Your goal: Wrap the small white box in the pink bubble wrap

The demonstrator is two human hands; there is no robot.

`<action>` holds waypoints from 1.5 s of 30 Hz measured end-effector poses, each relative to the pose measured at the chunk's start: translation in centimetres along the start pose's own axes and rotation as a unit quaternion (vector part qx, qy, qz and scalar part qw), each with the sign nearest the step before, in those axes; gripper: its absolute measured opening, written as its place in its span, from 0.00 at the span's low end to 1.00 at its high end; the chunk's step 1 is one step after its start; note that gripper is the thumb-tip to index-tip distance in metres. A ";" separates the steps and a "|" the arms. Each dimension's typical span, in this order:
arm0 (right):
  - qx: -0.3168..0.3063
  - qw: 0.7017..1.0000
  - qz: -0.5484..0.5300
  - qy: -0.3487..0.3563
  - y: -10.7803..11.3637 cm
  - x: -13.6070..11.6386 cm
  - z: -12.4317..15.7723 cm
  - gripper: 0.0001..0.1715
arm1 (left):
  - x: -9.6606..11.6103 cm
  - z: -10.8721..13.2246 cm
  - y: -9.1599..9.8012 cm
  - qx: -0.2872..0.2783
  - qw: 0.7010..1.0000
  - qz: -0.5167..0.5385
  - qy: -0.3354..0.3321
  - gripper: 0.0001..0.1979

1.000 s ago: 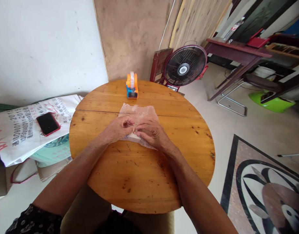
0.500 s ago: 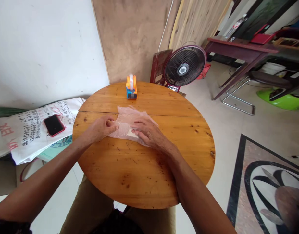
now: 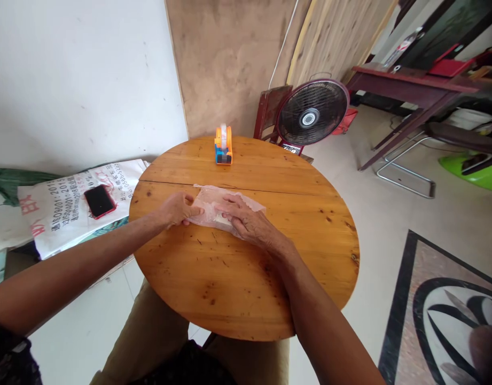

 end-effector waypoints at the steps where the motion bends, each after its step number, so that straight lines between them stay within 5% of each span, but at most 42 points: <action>1: -0.010 1.000 0.004 -0.010 0.0 -0.1 0.1 0.25 | 0.0 0.0 -0.4 -0.013 1.000 0.026 -0.001 0.19; 5: -0.038 0.998 0.024 -0.046 0.1 -0.6 0.2 0.27 | 0.4 0.3 -1.5 -0.047 0.996 0.079 -0.006 0.07; 14: 0.032 0.996 -0.010 0.079 -0.1 -1.0 -0.7 0.27 | 2.0 1.3 -3.5 -0.058 0.978 0.198 -0.019 0.08; 23: 0.062 0.995 -0.072 0.042 0.8 -0.2 -0.7 0.21 | 2.8 2.3 -5.0 -0.084 0.971 0.223 -0.027 0.06; 30: 0.059 0.995 -0.076 -0.002 0.8 0.5 -0.6 0.25 | 4.3 2.1 -4.8 -0.054 0.993 0.034 -0.098 0.06; 37: 0.041 0.995 -0.096 -0.007 0.9 0.3 -0.6 0.28 | 6.7 3.1 -4.9 -0.039 0.970 -0.152 -0.185 0.06; 42: 0.033 0.994 -0.104 -0.020 1.0 0.5 -0.6 0.28 | 6.4 3.5 -5.0 -0.169 0.976 -0.085 -0.108 0.04; 45: 0.030 0.993 -0.112 -0.029 0.7 0.8 -0.5 0.27 | 5.7 3.2 -5.1 -0.224 0.967 -0.018 -0.119 0.06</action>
Point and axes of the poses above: each hand's wrist, its own z-axis away from the middle knuckle, its own y-axis out of the back of the hand, x = y × z, the point moved 8 cm from there along -z, towards the middle knuckle, and after that the axes turned 4 degrees about y, right-handed, at the moved point
